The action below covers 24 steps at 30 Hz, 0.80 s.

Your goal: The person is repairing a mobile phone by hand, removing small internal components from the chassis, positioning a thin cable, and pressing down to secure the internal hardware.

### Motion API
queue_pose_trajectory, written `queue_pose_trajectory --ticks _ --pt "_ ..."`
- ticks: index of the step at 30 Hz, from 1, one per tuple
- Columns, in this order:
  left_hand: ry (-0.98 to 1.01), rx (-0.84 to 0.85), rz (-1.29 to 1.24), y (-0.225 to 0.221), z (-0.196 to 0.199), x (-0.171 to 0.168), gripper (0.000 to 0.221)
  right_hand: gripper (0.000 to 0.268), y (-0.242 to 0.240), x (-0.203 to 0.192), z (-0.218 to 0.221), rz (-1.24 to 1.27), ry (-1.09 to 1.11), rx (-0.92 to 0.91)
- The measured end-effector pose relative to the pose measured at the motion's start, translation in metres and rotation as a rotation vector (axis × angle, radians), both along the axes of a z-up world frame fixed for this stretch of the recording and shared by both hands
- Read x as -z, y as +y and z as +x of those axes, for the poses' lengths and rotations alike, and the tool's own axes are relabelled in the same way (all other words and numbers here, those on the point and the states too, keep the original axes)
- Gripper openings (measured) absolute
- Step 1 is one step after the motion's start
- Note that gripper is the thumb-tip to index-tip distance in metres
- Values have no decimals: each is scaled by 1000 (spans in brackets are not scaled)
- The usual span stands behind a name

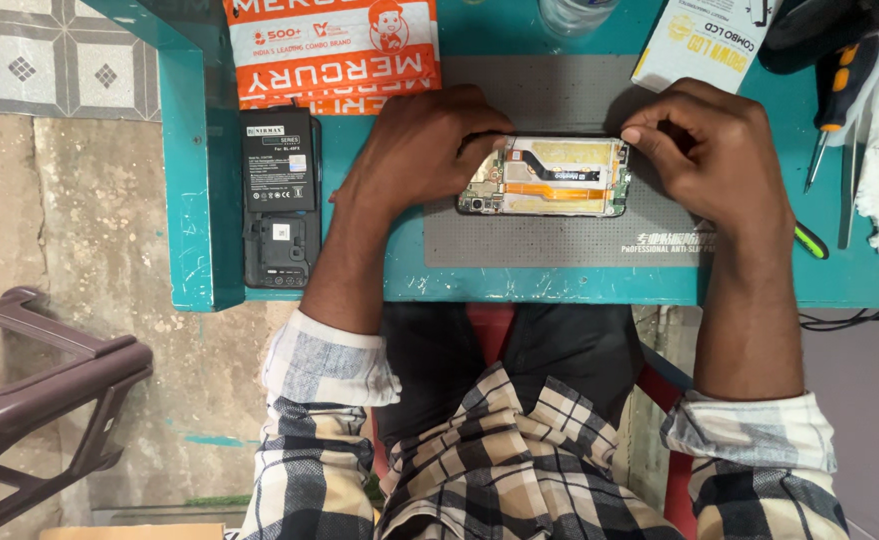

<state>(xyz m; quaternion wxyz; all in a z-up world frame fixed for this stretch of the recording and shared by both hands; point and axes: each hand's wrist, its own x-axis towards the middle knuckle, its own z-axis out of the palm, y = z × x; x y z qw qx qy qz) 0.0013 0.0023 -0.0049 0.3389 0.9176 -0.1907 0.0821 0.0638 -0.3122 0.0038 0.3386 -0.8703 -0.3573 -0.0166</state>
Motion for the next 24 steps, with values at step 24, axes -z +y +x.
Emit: queue_pose_trajectory --ticks 24 --pt "-59 -49 24 -2 -3 0 15 9 -3 6 2 110 14 18"
